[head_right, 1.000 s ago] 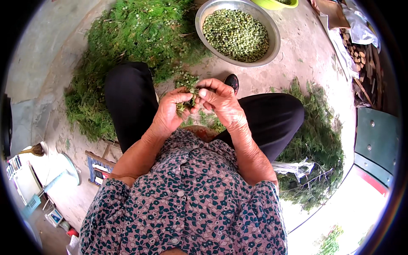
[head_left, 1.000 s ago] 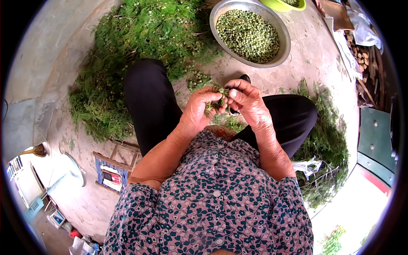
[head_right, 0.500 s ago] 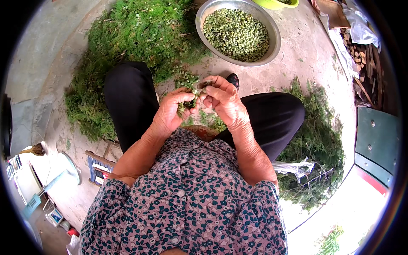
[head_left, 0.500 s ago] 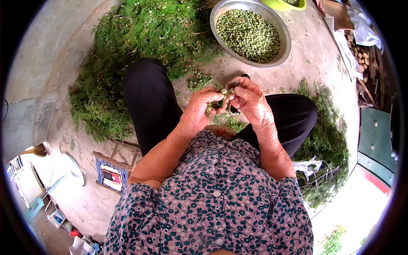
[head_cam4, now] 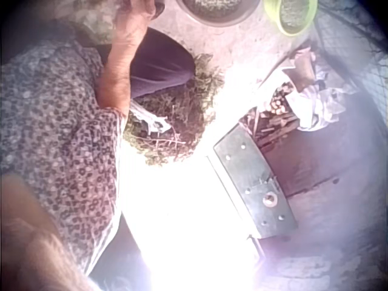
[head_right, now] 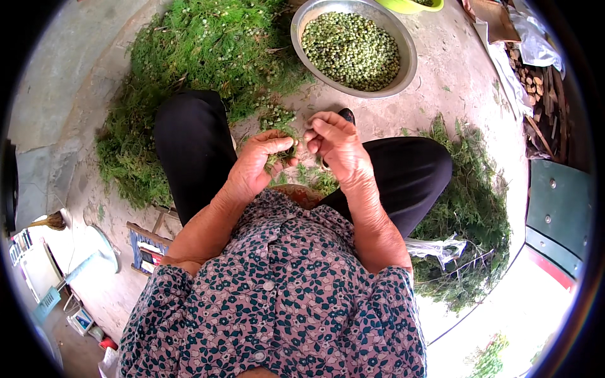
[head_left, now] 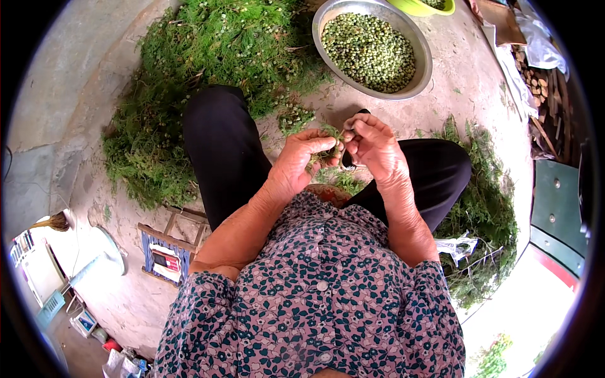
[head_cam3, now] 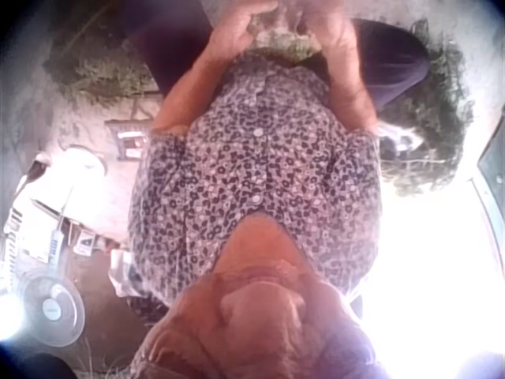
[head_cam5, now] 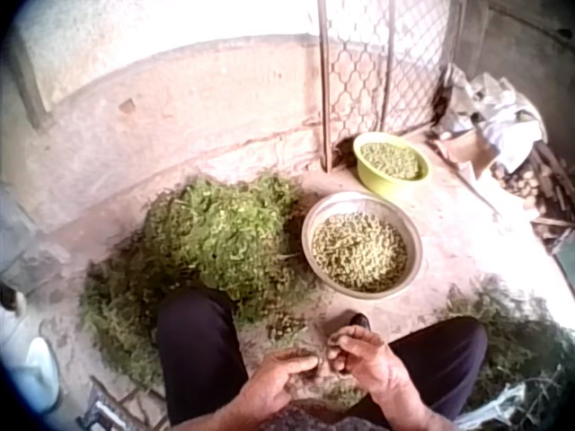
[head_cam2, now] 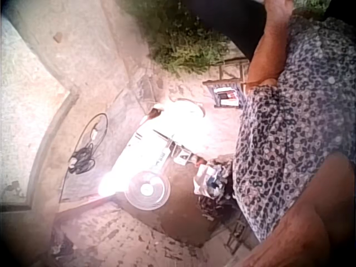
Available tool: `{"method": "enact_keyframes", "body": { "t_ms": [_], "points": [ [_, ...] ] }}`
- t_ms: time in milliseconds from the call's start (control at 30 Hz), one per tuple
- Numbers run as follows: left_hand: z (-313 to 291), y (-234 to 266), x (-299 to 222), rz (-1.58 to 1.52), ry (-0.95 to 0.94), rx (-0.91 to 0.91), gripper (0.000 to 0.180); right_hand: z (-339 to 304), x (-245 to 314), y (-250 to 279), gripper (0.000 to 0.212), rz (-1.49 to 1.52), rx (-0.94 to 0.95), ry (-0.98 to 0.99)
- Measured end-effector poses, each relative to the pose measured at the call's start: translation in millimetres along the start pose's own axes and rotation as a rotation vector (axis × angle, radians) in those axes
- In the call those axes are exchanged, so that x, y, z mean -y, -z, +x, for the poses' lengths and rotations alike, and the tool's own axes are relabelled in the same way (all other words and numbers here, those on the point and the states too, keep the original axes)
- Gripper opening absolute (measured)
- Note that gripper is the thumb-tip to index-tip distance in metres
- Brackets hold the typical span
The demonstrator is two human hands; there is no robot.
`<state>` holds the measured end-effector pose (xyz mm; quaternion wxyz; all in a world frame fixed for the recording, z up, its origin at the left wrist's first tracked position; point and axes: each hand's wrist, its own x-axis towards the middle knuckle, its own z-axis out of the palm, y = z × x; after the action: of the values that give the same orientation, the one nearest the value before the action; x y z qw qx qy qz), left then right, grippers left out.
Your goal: The person picks small green pea pods from a pile of leafy branches and places the pods into a large metal bowl.
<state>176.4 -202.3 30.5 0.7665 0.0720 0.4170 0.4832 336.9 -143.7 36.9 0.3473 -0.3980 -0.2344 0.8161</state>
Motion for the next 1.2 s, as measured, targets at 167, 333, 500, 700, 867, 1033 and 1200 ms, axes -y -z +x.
{"method": "enact_keyframes", "body": {
  "t_ms": [167, 333, 500, 700, 867, 1033, 1200],
  "points": [
    [12, 14, 2, -0.151, 0.109, 0.109, 0.031, -2, 9, 18, 0.007, 0.029, -0.04, 0.122],
    [11, -4, 3, -0.38, 0.056, 0.11, 0.05, -14, 12, 9, 0.011, -0.365, -0.084, 0.173],
    [16, 16, 8, -0.526, 0.097, 0.332, 0.053, -23, 7, -24, 0.022, -0.963, 0.018, 0.326],
    [8, -1, 1, -0.537, 0.09, 0.247, 0.057, -12, -9, -22, 0.009, -1.137, -0.078, 0.668],
    [4, -6, -3, -0.621, 0.094, 0.266, 0.059, -10, -6, -12, 0.018, -0.976, -0.318, 0.516],
    [4, -4, -3, -0.665, 0.073, 0.33, 0.059, -20, -3, -21, 0.016, -0.924, -0.303, 0.571],
    [9, 3, -2, -0.614, 0.04, 0.379, 0.058, -23, -8, -31, 0.014, -1.207, 0.001, 0.727]
  ]
}}
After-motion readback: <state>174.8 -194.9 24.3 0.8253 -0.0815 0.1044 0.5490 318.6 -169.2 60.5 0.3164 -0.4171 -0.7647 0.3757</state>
